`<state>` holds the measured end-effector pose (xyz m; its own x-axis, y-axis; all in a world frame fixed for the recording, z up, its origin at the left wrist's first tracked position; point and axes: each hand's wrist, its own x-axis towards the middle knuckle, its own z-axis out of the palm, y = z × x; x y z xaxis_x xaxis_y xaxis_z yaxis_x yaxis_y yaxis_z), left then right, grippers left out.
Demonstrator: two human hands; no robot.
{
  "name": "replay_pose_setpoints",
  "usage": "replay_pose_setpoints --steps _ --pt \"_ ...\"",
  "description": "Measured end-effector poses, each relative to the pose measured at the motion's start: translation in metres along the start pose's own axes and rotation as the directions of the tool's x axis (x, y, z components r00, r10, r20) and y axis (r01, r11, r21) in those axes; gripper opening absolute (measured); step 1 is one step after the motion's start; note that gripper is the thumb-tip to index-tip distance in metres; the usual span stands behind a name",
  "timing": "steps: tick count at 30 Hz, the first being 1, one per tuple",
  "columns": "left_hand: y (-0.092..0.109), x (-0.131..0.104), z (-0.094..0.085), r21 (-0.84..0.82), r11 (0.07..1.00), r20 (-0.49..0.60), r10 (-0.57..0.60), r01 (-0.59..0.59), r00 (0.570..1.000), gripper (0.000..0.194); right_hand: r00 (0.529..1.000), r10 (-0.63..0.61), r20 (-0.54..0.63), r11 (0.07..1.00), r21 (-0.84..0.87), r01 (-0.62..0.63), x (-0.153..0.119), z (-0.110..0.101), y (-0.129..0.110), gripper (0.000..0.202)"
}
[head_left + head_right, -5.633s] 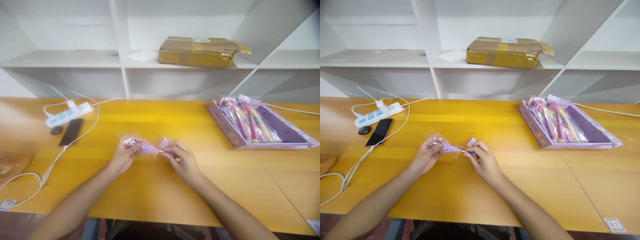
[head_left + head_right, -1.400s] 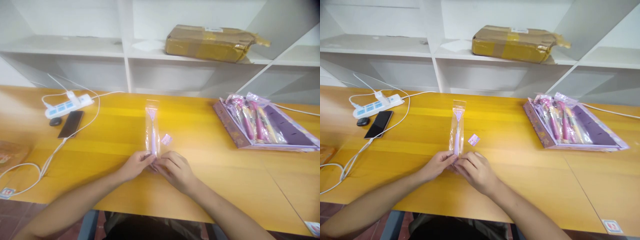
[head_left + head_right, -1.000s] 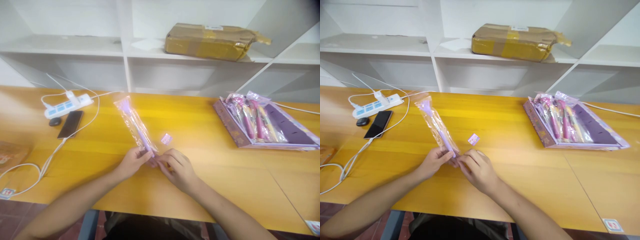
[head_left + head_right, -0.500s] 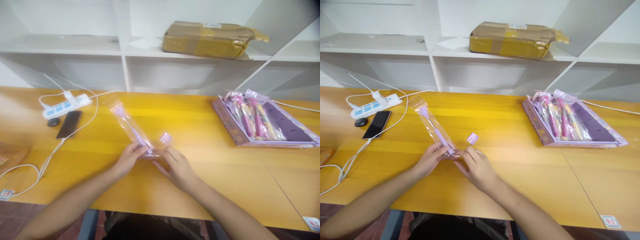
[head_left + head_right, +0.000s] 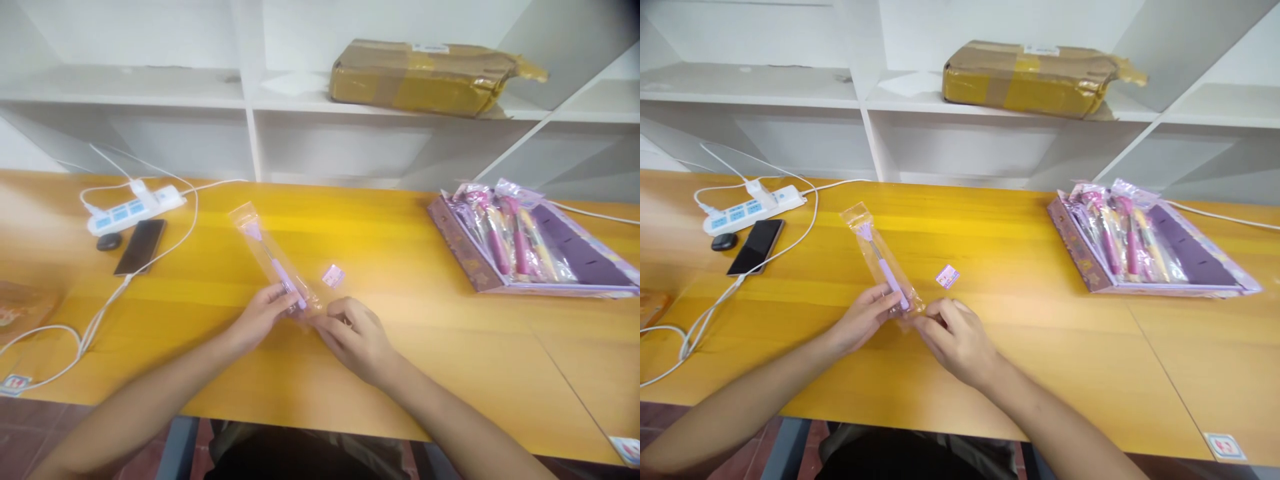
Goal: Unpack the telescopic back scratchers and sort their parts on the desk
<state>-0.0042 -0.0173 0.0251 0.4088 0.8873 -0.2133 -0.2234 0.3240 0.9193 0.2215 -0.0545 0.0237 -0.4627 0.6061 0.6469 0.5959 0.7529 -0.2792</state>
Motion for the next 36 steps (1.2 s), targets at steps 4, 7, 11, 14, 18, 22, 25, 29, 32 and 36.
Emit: replay_pose_setpoints --steps 4,7,11,14,18,22,25,29,32,36 --pt "-0.006 0.001 0.000 0.200 0.979 0.075 0.007 -0.022 0.997 0.041 0.998 -0.050 0.047 0.999 -0.013 0.050 0.001 -0.005 -0.002 0.024" --pt "-0.010 0.000 0.002 0.205 0.979 0.108 -0.002 -0.020 0.994 0.043 0.992 -0.084 0.089 0.995 0.051 0.080 0.003 -0.005 -0.001 0.021" --pt "-0.011 0.000 0.004 0.174 0.984 0.148 -0.065 0.039 0.987 0.046 0.999 -0.013 0.039 0.996 0.092 0.009 0.004 0.000 -0.001 0.019" --pt "-0.012 -0.002 0.003 0.109 0.992 0.138 -0.075 0.060 0.988 0.049 1.000 0.021 0.014 0.994 0.104 -0.022 0.003 0.001 -0.001 0.025" --pt "-0.013 -0.002 0.002 0.151 0.988 0.165 -0.045 0.020 0.985 0.047 0.999 0.050 0.007 0.990 0.129 -0.050 0.002 0.001 0.001 0.029" --pt "-0.011 -0.001 0.001 0.191 0.981 0.240 -0.002 -0.045 0.971 0.043 0.997 0.076 0.012 0.984 0.158 -0.077 0.001 0.002 0.003 0.025" --pt "-0.009 0.000 0.000 0.196 0.980 0.277 -0.022 -0.034 0.961 0.039 0.994 0.104 0.020 0.976 0.192 -0.106 0.001 0.003 0.003 0.023" --pt "-0.009 0.000 -0.001 0.206 0.977 0.273 -0.002 -0.056 0.962 0.041 0.984 0.172 0.034 0.953 0.248 -0.175 0.003 0.004 0.002 0.021" --pt "-0.009 0.000 0.000 0.212 0.975 0.249 0.010 -0.065 0.968 0.045 0.974 0.226 0.027 0.926 0.305 -0.224 0.005 0.003 0.000 0.014" --pt "-0.005 -0.002 0.005 0.159 0.987 0.254 -0.005 -0.037 0.967 0.043 0.940 0.339 0.026 0.868 0.377 -0.323 0.006 -0.001 -0.003 0.016"
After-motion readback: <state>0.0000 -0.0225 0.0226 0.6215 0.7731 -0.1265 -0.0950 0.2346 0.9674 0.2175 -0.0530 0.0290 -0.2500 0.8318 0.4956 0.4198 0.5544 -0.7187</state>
